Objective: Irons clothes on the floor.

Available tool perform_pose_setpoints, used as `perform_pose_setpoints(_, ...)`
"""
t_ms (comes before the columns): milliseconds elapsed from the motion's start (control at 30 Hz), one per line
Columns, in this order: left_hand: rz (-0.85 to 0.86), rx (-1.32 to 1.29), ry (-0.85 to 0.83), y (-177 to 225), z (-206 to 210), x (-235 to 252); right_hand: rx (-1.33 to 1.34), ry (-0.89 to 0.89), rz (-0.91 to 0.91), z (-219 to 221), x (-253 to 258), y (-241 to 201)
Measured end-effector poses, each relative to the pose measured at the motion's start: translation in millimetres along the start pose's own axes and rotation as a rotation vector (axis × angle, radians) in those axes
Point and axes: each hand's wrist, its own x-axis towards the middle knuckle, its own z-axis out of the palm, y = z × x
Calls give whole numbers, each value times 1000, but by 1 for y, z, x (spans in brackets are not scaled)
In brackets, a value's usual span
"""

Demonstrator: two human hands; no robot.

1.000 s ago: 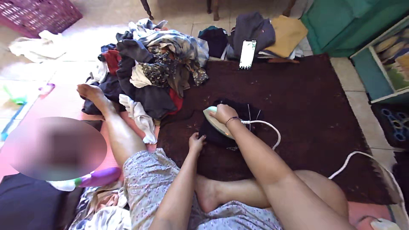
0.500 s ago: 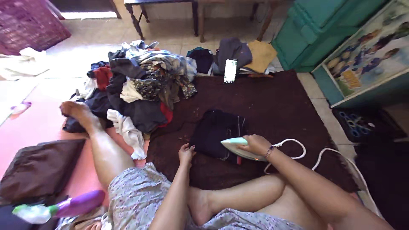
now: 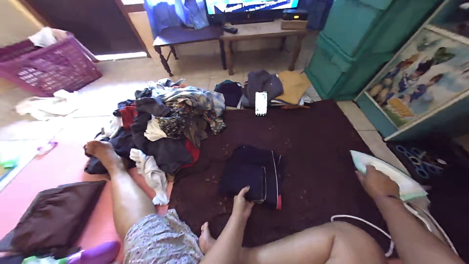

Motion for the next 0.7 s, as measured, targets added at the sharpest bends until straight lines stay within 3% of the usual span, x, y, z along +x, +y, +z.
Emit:
perform_pose_setpoints(67, 39, 42, 62, -1, 3, -1, -1, 5, -18, 22, -6, 4)
perform_pose_setpoints(167, 112, 116, 161, 9, 20, -15, -39, -128, 25, 44, -21, -13)
perform_pose_setpoints(267, 159, 177, 199, 35, 48, -39, -64, -260, 58, 35, -30, -48)
perform_pose_setpoints(367, 175, 233, 174, 75, 82, -56, 21, -303, -247, 5, -40, -95)
perform_pose_setpoints(467, 169, 226, 99, 122, 128, -40, 108, -375, -509, 15, -35, -149)
perform_pose_setpoints(567, 229, 223, 28, 172, 183, -10, 204, -299, -638, 68, -24, -186)
perform_pose_setpoints(700, 490, 196, -105, 245, 250, 41, 250, -81, -616, 130, -16, -197)
